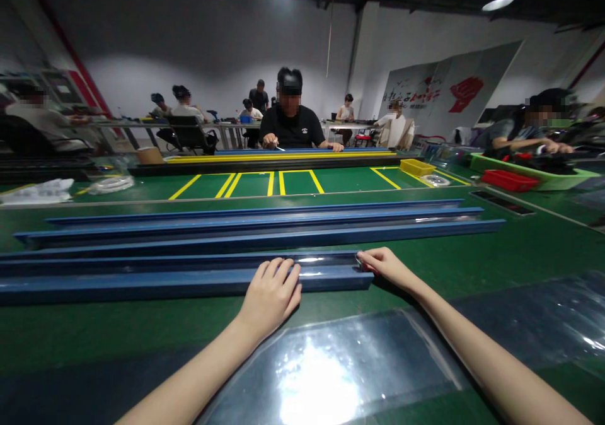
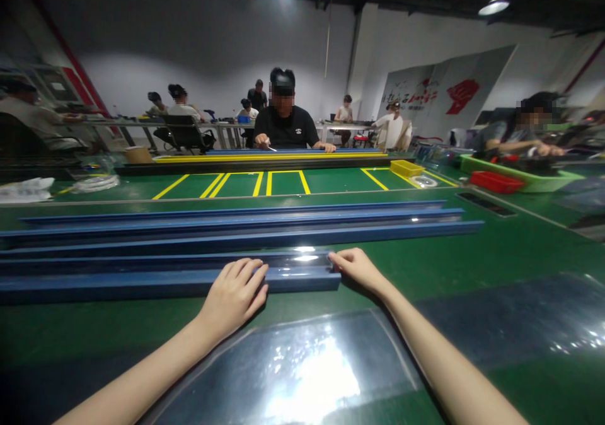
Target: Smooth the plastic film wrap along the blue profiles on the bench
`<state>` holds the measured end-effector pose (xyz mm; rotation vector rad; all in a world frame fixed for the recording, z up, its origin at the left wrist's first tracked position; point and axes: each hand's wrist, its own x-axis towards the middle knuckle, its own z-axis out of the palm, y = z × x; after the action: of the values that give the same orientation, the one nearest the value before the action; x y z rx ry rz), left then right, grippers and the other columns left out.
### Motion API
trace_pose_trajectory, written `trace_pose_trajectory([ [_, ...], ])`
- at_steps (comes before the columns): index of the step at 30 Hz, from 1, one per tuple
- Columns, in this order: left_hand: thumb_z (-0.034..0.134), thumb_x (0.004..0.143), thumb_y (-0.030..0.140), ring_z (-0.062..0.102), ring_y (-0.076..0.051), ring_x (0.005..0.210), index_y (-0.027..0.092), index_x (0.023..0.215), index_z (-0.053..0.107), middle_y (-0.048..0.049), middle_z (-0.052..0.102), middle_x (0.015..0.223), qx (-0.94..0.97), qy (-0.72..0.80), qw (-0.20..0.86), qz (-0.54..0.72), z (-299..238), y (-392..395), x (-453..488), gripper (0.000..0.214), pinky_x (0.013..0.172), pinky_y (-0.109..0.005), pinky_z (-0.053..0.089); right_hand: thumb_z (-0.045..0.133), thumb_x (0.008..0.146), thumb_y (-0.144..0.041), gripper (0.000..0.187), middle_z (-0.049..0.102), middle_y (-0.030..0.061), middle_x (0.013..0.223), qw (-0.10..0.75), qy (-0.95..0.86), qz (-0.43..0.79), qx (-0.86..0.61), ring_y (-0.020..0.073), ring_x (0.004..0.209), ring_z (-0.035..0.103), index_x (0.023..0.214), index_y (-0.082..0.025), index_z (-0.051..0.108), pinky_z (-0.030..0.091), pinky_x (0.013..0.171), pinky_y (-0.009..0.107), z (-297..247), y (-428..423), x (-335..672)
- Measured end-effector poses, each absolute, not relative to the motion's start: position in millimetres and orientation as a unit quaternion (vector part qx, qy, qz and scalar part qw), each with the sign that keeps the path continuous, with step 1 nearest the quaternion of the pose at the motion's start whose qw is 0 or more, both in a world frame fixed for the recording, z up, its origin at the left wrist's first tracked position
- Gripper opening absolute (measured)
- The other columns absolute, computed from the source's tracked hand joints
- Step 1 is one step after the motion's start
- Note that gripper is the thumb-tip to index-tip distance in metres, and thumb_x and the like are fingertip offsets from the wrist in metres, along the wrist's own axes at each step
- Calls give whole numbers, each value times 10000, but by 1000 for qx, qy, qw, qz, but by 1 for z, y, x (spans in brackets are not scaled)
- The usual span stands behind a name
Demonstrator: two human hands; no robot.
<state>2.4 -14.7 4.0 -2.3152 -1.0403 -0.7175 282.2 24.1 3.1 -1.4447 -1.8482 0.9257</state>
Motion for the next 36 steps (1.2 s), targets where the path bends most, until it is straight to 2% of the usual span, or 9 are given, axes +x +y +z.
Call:
trace_pose_trajectory([
  [9, 470, 783, 239, 501, -242, 923, 133, 971, 595, -92, 609, 987, -843, -392, 252, -268, 5, -15, 8, 249, 785, -370, 412, 310, 789, -607, 572, 328, -47, 407, 298, -698, 342, -555, 87, 424, 317, 513, -151, 518, 247, 489, 252, 0, 26, 286],
  [20, 470, 788, 248, 501, -244, 927, 129, 984, 586, -103, 601, 999, -849, -389, 253, -255, 5, -13, 7, 257, 770, -374, 412, 334, 792, -596, 554, 349, -44, 399, 312, -698, 336, -550, 97, 448, 357, 472, -168, 482, 295, 557, 265, -1, 25, 285],
  [28, 458, 801, 229, 495, -239, 940, 108, 1030, 569, -104, 599, 1012, -859, -375, 258, -236, 7, -16, 3, 282, 793, -361, 405, 256, 817, -592, 607, 346, -37, 402, 334, -673, 369, -548, 99, 430, 345, 556, -151, 583, 260, 489, 260, 5, 18, 283],
  [36, 428, 812, 218, 504, -223, 859, 114, 987, 571, -88, 597, 918, -870, -370, 243, -216, 11, -15, 6, 249, 733, -345, 408, 336, 795, -591, 572, 419, -23, 478, 363, -649, 425, -516, 84, 453, 350, 679, -125, 647, 245, 459, 243, 3, 18, 283],
])
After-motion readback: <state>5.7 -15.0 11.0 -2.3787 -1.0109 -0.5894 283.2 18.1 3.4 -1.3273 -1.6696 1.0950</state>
